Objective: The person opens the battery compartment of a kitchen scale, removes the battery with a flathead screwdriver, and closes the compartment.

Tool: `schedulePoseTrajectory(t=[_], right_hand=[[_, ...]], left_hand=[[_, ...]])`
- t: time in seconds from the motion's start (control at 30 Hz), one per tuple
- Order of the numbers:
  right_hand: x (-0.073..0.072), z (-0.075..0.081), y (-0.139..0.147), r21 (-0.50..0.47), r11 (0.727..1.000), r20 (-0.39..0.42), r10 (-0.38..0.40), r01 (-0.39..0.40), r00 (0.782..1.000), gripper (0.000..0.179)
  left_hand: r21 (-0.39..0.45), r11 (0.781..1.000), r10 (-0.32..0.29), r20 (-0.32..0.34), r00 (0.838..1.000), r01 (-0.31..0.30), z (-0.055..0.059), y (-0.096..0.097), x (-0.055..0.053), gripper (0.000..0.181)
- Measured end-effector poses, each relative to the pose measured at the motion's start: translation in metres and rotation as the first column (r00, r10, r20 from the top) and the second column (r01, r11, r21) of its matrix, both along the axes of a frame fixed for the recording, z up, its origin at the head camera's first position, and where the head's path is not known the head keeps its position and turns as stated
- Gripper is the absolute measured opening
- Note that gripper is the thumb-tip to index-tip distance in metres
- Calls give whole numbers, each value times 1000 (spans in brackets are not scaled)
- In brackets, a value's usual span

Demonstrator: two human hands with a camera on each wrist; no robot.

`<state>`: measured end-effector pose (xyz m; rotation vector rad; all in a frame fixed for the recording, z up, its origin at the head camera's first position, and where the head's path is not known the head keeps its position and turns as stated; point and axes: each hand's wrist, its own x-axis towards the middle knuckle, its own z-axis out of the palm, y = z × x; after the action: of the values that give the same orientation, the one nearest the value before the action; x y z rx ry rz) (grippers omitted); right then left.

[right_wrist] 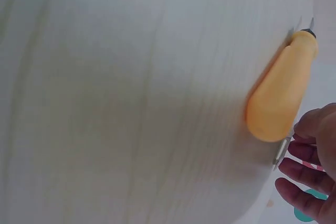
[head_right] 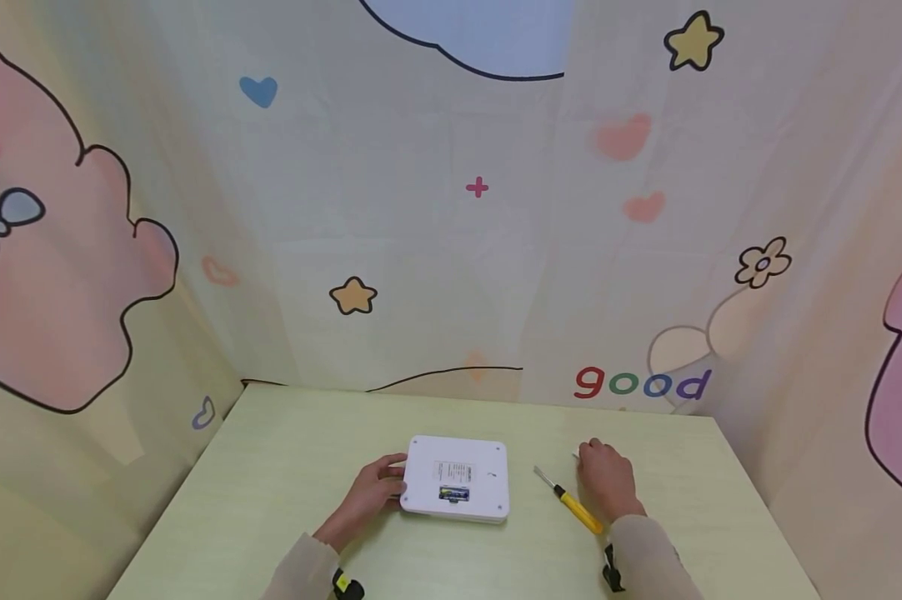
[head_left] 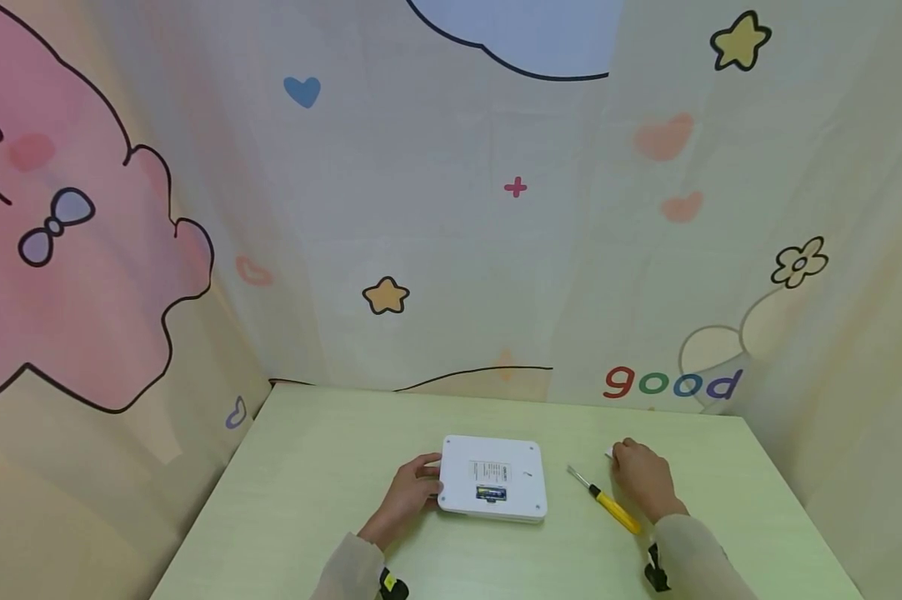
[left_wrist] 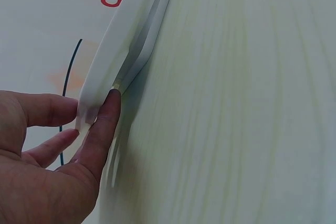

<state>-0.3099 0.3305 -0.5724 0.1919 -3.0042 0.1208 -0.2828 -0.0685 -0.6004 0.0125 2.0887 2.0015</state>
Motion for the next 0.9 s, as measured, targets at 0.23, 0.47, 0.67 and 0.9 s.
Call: schedulePoseTrajectory(t=[0.23, 0.47, 0.67, 0.9], right_hand=[[0, 0, 3, -26, 1000, 2, 0, 0, 1000, 9], [2, -2, 6, -56, 998, 23, -23, 24, 999, 15], [11, 4, 4, -68, 998, -47, -5, 2, 999, 16], [24, 11, -5, -101, 995, -90, 3, -12, 996, 16]], left_hand=[[-20, 1000, 9, 2, 1000, -9, -1, 1, -1, 55], [-15, 1000, 8, 5, 1000, -8, -3, 0, -1, 55], [-15, 1000, 8, 13, 1000, -8, -3, 0, -1, 55], [-22, 1000, 11, 14, 1000, -11, -1, 1, 0, 55]])
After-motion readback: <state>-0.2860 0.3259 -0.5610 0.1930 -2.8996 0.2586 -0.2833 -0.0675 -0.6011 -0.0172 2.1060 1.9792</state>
